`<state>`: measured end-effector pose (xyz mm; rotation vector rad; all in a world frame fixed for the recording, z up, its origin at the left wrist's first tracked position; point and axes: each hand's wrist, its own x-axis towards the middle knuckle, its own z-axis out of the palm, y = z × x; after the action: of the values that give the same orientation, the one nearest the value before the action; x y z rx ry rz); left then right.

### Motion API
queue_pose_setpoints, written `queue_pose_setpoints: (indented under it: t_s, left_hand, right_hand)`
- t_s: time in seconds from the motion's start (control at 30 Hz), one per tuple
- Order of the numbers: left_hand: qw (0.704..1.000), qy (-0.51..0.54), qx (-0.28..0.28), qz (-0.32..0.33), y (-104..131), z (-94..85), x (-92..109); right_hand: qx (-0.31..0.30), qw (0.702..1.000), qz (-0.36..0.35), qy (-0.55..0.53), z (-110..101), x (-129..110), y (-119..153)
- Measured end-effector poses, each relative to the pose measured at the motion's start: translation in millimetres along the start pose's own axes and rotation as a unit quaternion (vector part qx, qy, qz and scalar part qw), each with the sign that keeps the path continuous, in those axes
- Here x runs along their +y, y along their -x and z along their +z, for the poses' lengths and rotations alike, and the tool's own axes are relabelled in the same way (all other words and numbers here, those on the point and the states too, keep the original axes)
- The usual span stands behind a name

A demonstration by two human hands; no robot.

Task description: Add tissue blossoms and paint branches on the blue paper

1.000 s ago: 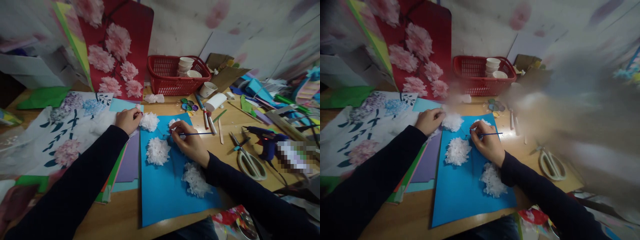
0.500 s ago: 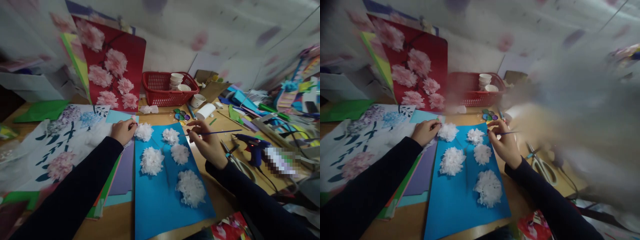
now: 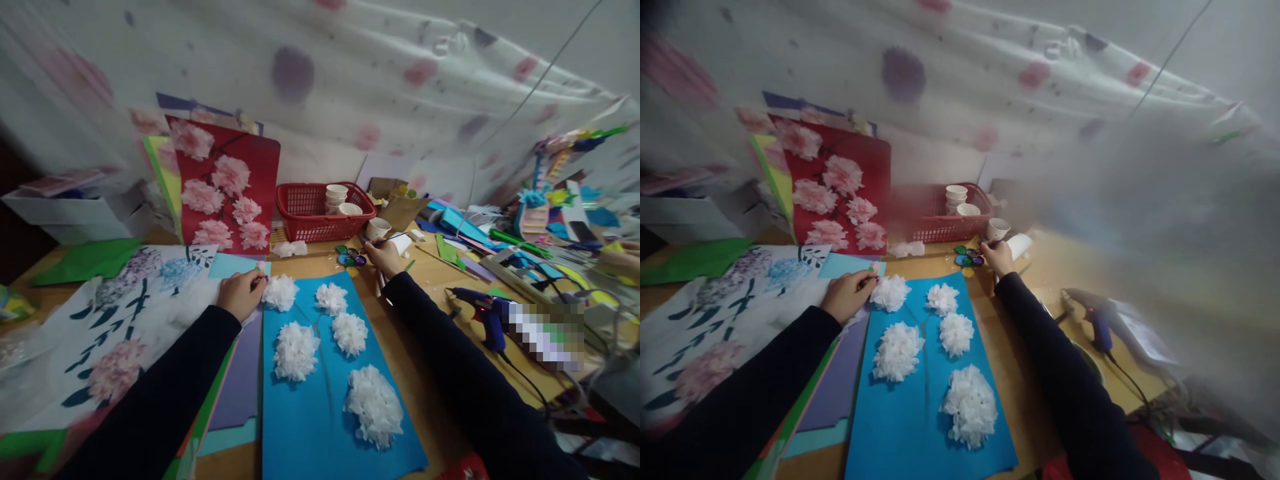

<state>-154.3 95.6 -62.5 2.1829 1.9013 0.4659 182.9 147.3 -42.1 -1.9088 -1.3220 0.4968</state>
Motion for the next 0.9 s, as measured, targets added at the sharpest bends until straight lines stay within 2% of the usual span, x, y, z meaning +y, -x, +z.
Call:
queue_pose_setpoints:
  t_s: [0.37,0.67,0.8,0.9]
  left_hand:
    - [1.000,0.000,-0.002,0.007,-0.2,0.7,-1.7]
    - [1.000,0.004,0.003,0.012,0.6,-1.5,-0.4]
    - [1.000,0.008,0.002,0.007,0.9,-0.8,-0.2]
    - [1.000,0.010,-0.001,0.003,1.1,0.1,-0.3]
  right_hand:
    - [-0.032,0.998,0.026,0.050,-1.1,2.3,-3.7]
    - [0.004,1.000,0.008,-0.008,-6.9,-7.2,3.4]
    - [0.001,0.995,-0.052,-0.087,-9.9,-22.2,23.8]
    - [-0.041,0.983,-0.104,-0.144,-9.5,-35.1,59.3]
